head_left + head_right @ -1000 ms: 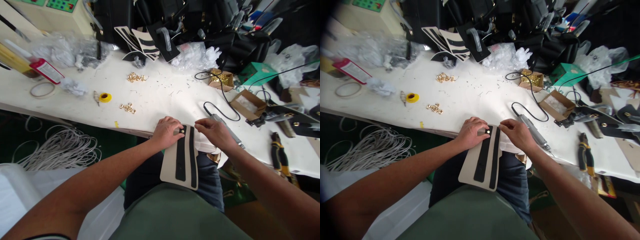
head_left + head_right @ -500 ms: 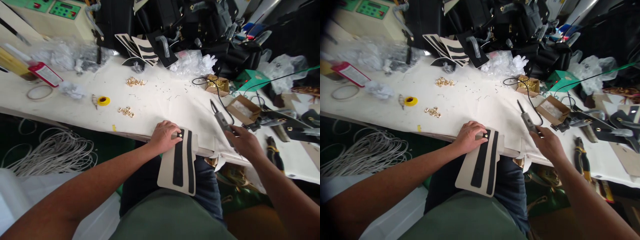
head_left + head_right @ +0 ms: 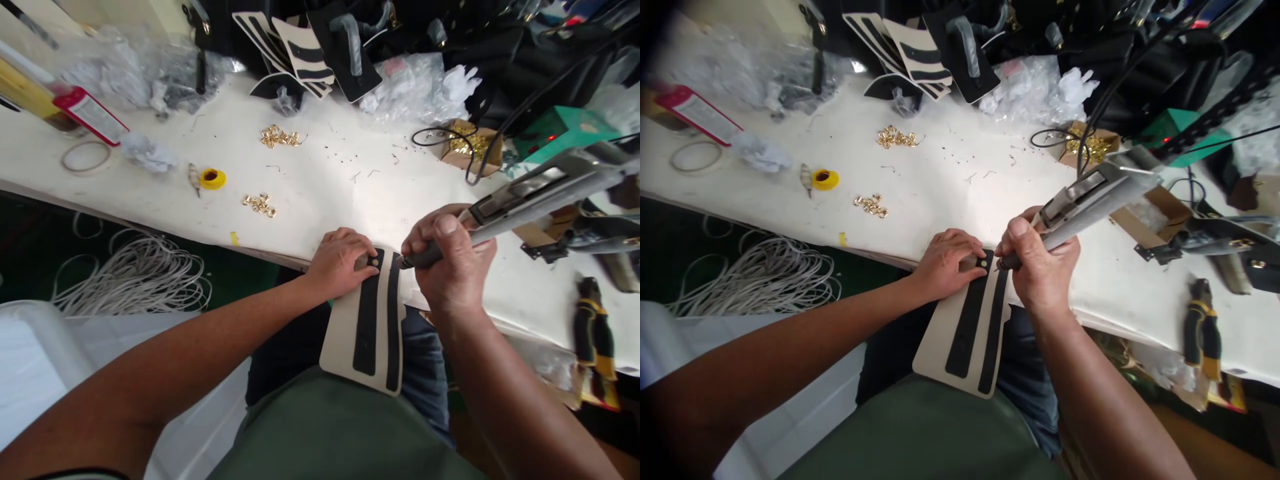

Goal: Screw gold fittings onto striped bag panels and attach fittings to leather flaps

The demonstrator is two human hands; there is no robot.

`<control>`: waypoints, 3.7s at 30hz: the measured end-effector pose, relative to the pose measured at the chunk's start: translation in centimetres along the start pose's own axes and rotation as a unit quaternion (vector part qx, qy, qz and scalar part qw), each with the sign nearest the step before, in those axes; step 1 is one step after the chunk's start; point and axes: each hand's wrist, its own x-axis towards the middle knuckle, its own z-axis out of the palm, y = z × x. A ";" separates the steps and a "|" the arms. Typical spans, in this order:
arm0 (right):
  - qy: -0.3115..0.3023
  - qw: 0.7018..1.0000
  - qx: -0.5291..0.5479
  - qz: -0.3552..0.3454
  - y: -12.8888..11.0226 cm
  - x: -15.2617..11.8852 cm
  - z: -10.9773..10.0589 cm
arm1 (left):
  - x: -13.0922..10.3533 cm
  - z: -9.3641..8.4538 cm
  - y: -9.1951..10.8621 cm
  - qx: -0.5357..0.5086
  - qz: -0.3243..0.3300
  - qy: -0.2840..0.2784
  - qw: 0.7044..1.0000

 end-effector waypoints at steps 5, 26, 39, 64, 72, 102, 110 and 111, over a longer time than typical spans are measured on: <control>-0.020 0.997 -0.059 -0.053 2.4 0.1 0.2 | 0.1 -0.3 0.1 -0.003 0.001 -0.009 1.000; -0.014 0.991 -0.116 -0.067 4.0 -0.5 0.2 | 0.0 -0.2 0.1 0.011 0.006 -0.012 1.000; -0.055 0.990 -0.115 -0.067 4.3 -0.4 0.1 | -0.1 -0.1 0.1 0.009 -0.001 -0.018 1.000; -0.065 0.995 -0.077 -0.017 4.3 -0.6 -0.2 | 0.1 0.0 0.2 0.006 -0.007 -0.002 1.000; -0.072 0.996 -0.048 -0.037 4.3 -0.7 -0.3 | 0.1 -0.2 0.2 0.000 -0.008 -0.010 1.000; -0.109 0.990 -0.019 -0.089 4.9 -0.4 -0.5 | 0.2 -0.1 0.3 0.010 -0.010 0.000 1.000; -0.106 0.990 -0.058 -0.066 4.9 -0.2 -0.6 | 0.1 0.3 0.2 0.017 -0.008 0.006 1.000; -0.107 0.990 -0.065 -0.062 4.9 -0.2 -0.6 | 0.1 0.3 0.3 0.016 -0.008 0.006 1.000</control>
